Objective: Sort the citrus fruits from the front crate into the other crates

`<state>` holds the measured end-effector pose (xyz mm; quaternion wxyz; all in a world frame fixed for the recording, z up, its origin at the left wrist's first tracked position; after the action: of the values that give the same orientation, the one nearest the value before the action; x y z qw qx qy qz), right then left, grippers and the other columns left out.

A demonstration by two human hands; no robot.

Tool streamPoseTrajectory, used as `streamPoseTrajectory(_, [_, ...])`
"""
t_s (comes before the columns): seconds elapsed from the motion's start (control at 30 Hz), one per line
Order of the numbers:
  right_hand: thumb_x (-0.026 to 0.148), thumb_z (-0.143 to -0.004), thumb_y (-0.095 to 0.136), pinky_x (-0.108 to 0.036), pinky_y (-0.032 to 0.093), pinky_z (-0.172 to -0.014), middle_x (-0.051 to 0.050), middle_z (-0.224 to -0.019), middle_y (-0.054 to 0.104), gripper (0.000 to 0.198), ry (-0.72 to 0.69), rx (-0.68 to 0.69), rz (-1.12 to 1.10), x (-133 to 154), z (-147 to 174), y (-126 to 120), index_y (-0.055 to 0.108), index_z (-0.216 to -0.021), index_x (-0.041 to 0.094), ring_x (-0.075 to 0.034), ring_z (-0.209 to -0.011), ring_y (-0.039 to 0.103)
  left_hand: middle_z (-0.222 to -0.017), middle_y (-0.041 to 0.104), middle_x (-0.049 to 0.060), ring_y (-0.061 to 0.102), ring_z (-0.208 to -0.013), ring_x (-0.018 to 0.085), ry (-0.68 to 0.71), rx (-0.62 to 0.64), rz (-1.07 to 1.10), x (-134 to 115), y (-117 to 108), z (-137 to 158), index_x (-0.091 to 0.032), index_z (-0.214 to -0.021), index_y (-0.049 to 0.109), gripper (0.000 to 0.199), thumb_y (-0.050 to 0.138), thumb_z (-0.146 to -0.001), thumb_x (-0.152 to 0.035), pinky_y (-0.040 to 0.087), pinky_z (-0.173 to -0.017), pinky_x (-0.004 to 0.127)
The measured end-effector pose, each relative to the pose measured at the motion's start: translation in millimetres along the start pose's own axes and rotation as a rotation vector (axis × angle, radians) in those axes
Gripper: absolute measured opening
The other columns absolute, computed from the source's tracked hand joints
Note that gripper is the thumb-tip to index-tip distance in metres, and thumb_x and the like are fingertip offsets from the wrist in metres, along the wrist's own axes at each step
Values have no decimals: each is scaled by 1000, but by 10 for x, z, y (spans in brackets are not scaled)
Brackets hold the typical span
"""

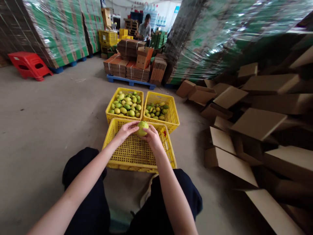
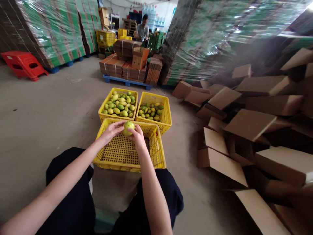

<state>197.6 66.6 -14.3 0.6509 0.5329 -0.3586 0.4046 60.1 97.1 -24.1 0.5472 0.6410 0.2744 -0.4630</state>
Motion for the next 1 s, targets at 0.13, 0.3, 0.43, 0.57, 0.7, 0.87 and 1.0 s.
streamPoseTrajectory(0.13, [34, -59, 74, -39, 61, -66, 1, -74, 70, 29, 53, 39, -75, 1, -15, -28, 66, -85, 22, -20, -66, 67, -115, 75, 10, 64, -117, 28, 4, 16, -2, -34, -4, 28, -18, -104, 79, 46, 90, -60, -28, 43, -109, 43])
streamPoseTrajectory(0.3, [37, -64, 71, -44, 61, -71, -3, -77, 73, 29, 73, 92, -78, 6, -9, -2, 67, -88, 21, -24, -74, 71, -116, 75, 11, 64, -119, 31, -41, 0, 54, -40, -25, 74, -18, -101, 80, 48, 92, -57, -30, 44, -109, 45])
streamPoseTrajectory(0.43, [40, -64, 72, -45, 61, -70, -6, -77, 75, 32, 140, 93, -107, -31, -7, 15, 69, -89, 19, -27, -75, 72, -112, 76, 10, 67, -113, 31, -59, -6, 63, -52, -47, 96, -18, -99, 81, 45, 92, -57, -29, 48, -105, 45])
streamPoseTrajectory(0.57, [37, -63, 77, -42, 62, -69, -2, -79, 75, 30, 122, 89, -120, -42, -11, 21, 67, -87, 22, -23, -70, 70, -112, 76, 10, 65, -114, 30, -35, 16, 49, -68, -47, 80, -18, -102, 79, 42, 89, -62, -28, 48, -104, 43])
streamPoseTrajectory(0.7, [31, -58, 84, -36, 61, -66, 3, -78, 71, 35, 74, 40, -109, -72, -7, 28, 61, -82, 23, -17, -66, 68, -111, 75, 10, 65, -112, 28, -2, 55, -70, -80, -22, 70, -18, -108, 76, 48, 88, -62, -24, 47, -103, 42])
streamPoseTrajectory(0.87, [32, -54, 87, -33, 60, -65, 3, -78, 69, 44, 90, 38, -64, -142, 1, 120, 61, -89, 22, -19, -75, 70, -121, 66, 11, 63, -104, 25, 9, 22, -278, -109, -32, 135, -20, -109, 70, 57, 90, -56, -19, 48, -99, 43])
streamPoseTrajectory(1.0, [39, -53, 89, -33, 60, -64, 0, -78, 69, 48, 107, -5, -27, -199, -15, 142, 56, -82, 21, -22, -83, 71, -118, 59, 9, 61, -101, 23, -10, -40, -345, -93, -87, 165, -20, -106, 63, 69, 95, -45, -18, 47, -98, 46])
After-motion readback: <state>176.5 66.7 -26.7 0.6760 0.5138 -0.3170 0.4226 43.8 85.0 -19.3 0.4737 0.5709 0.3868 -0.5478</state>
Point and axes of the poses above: each hand's wrist, its own z-axis away from the middle knuckle, its own y-axis out of the palm, x = y × z, the point moved 6 cm from there along -z, towards the middle knuckle
